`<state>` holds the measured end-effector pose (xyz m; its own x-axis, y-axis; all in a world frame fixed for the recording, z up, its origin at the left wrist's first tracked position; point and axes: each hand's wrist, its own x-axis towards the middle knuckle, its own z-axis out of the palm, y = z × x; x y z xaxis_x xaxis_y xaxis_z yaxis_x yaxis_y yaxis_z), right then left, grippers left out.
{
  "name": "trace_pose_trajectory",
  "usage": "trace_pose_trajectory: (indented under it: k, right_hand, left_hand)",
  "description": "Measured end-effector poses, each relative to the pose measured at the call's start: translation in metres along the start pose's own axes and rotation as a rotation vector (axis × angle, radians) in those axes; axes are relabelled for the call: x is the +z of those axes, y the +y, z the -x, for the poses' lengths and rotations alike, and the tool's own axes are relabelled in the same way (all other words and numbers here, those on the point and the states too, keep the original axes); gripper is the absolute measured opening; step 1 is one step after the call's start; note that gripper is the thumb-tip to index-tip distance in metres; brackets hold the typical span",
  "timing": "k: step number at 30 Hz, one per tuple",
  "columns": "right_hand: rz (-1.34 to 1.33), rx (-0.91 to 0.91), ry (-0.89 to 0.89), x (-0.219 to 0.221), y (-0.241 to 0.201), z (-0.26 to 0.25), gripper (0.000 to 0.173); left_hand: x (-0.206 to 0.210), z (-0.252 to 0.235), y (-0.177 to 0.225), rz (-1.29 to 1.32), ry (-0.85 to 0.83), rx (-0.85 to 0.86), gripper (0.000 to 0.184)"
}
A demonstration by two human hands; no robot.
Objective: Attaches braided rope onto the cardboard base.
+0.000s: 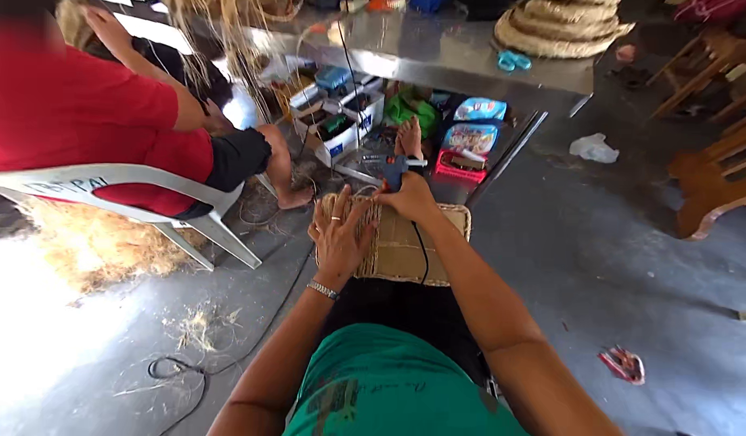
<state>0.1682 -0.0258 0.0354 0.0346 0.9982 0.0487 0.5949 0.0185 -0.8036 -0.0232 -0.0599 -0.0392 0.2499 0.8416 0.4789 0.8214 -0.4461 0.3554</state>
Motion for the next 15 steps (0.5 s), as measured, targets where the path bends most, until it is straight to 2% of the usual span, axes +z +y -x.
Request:
trace_pose_trajectory:
  k: [9, 15]
  right_hand:
    - [-0.028, -0.025, 0.028, 0.0045, 0.0036, -0.008, 0.022]
    - [-0.009, -0.024, 0.036, 0.008, 0.0024, -0.0079, 0.025]
  left_hand:
    - [0.0011, -0.0043, -0.0046, -0.026, -0.043, 0.054, 0.048]
    - [0.0037, -0.0048, -0.0099, -0.01, -0.032, 0.072, 0.045]
